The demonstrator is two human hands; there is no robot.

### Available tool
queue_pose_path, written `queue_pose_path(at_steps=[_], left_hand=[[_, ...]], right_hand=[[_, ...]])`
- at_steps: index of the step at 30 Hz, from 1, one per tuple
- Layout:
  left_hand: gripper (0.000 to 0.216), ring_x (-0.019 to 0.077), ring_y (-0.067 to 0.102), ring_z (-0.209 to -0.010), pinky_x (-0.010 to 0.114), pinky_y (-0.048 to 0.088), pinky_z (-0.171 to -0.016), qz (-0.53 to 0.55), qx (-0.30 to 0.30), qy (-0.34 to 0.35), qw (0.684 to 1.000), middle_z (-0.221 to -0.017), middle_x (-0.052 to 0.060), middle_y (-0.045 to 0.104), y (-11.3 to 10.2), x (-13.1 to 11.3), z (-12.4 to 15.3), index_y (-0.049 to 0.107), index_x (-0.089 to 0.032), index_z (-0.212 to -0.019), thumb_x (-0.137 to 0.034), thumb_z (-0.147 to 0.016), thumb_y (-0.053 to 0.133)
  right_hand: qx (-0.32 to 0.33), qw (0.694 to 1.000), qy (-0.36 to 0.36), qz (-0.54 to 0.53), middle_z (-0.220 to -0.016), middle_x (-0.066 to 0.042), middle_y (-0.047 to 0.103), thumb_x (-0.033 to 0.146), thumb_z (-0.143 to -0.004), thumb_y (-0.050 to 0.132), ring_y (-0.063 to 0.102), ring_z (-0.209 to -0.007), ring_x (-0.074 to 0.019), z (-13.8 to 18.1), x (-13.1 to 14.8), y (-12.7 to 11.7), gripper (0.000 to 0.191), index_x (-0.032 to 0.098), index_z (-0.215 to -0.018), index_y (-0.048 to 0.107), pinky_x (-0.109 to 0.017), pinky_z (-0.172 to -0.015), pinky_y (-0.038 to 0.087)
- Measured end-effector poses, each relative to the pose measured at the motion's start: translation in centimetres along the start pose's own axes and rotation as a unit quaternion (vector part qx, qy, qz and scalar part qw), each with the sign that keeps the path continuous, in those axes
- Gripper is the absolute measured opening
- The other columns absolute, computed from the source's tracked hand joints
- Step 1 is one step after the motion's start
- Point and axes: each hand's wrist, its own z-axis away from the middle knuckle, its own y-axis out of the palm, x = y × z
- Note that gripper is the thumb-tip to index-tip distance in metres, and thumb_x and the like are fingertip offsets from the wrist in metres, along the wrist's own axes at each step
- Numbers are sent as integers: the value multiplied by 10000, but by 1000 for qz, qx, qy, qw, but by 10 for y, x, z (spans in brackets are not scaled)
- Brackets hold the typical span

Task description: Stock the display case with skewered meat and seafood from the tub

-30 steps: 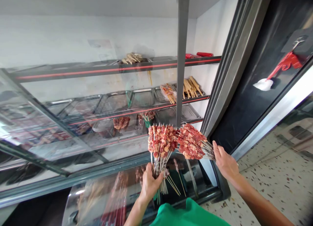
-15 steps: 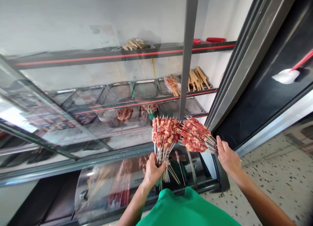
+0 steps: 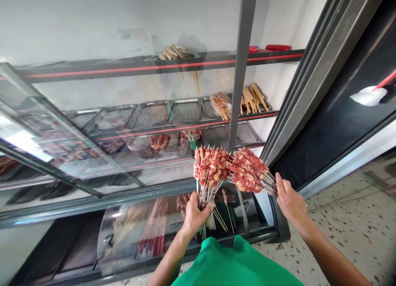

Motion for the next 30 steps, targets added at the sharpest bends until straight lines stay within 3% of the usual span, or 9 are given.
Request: queue_pose_path(at_steps=[6,16,21,30], left_hand=[[265,128,513,-551,241,382,-524,-11,3,14,1000,-640,-45,546,-1,3,2,434,-228,-778,-387,-696,629],[277,122,482,-539,237,350,-519,-29,-2,21,999,-614,-62,510,-1,8,1,389,-243,-757,-355,-691,634],[284,123,489,-548,237,353,-528,-39,4,23,999,-632,-58,514,1,13,0,382,-244,-780,-349,-700,632],[261,142,511,-551,243,331,-541,-109,3,34,993,-627,-55,493,2,8,-1,336,-258,-800,-309,-754,587]], right_hand=[[-22,1000,-11,-3,-953,-47,581,47,-804,565,559,-594,-118,1,-1,0,752,94,-1481,242,-214,-450,444],[-49,999,-23,-6,-950,-39,586,25,-800,530,601,-613,-144,2,1,-4,925,120,-1534,-26,-223,-426,443],[-23,1000,-7,-11,-978,-40,589,41,-789,559,609,-611,-153,4,0,-1,973,153,-1529,-62,-236,-419,437],[49,997,37,-55,-1017,-63,572,76,-798,556,606,-627,-173,11,2,5,918,204,-1522,7,-270,-445,411]])
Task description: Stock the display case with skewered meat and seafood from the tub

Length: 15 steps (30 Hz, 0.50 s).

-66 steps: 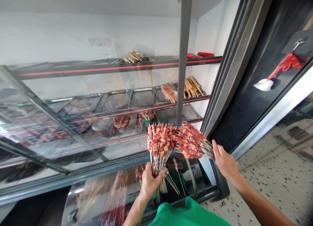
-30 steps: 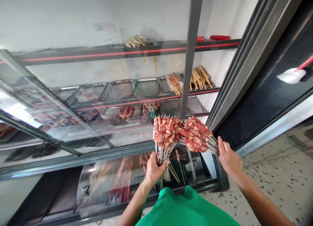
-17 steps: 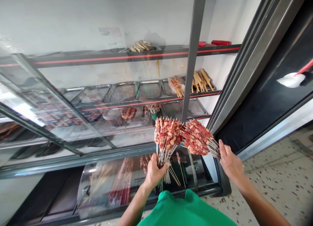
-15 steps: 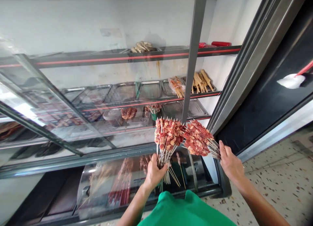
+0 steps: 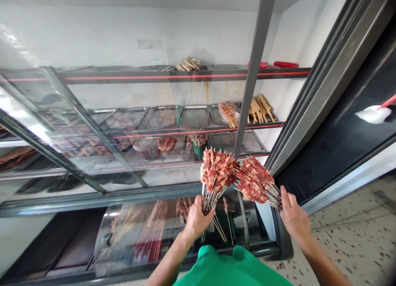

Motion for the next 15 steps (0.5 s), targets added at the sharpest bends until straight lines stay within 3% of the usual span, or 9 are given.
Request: queue_pose_path(at_steps=[5,10,13,15], left_hand=[[244,166,561,-594,243,358,-558,-13,-2,10,1000,-650,-34,535,1,-3,0,332,-262,-799,-298,-770,572],[232,182,599,-581,242,372,-536,-37,-4,12,999,-632,-33,559,7,2,0,352,-261,-829,-317,-787,573],[207,190,633,-568,239,384,-518,-67,-13,26,997,-622,-32,599,11,13,-1,380,-257,-860,-303,-797,572],[175,198,647,-548,242,392,-506,-100,-39,64,992,-609,-25,623,11,23,-2,404,-250,-878,-285,-812,563]], right_hand=[[-22,1000,1,-13,-1022,-68,556,78,-806,532,585,-614,-165,3,-7,4,860,194,-1511,54,-264,-442,396],[-17,996,43,-80,-1078,-110,558,110,-809,495,581,-655,-186,2,-11,5,674,149,-1452,297,-291,-480,410],[-30,976,84,-199,-1091,-130,564,161,-842,441,593,-748,-210,-7,-13,9,514,137,-1355,457,-319,-578,453],[-17,939,111,-326,-965,-113,583,247,-854,456,583,-754,-212,-19,-14,11,387,137,-1206,573,-322,-605,456]])
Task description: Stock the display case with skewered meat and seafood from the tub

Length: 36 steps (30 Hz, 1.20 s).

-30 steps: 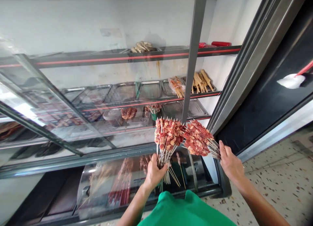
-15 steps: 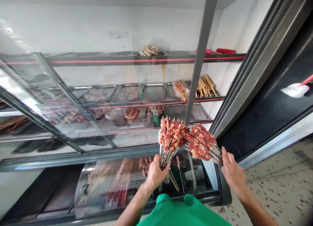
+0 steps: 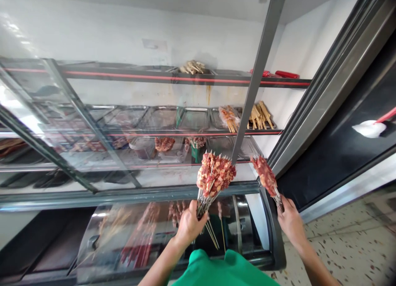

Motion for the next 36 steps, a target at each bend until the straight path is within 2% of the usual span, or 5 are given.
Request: queue_pose_path(at_steps=[7,13,20,31,36], left_hand=[[55,188,640,-541,250,438,-520,-120,-89,212,966,-633,15,641,-14,15,-10,471,-215,-861,-218,-915,469],[121,184,624,-577,250,429,-517,-129,-43,256,957,-658,23,622,-5,10,-15,465,-212,-821,-148,-909,412],[91,181,638,-570,241,437,-524,-10,23,109,994,-657,15,642,28,11,16,451,-217,-907,-175,-830,472],[216,147,535,-420,236,408,-448,42,-84,-170,981,-508,-67,543,-3,11,43,369,-266,-752,-408,-762,531],[250,136,480,-399,236,394,-421,23,-146,-207,967,-485,-83,494,-12,3,46,377,-268,-723,-437,-731,561]], right_hand=[[260,836,229,-426,-510,117,285,595,-670,748,226,-417,-50,-44,15,-3,650,112,-1075,589,-213,-419,161],[293,803,243,-459,-485,114,319,521,-605,847,233,-407,-26,-71,21,8,594,127,-982,612,-195,-410,135],[249,857,233,-385,-441,141,285,483,-535,849,236,-368,-31,-124,22,26,592,145,-944,588,-176,-368,127],[438,735,199,-478,-568,73,438,301,-663,817,206,-387,6,-211,23,62,388,107,-951,643,-147,-336,133],[524,696,219,-439,-481,125,285,327,-741,741,117,-373,-12,-256,38,99,247,143,-788,582,-145,-320,129]])
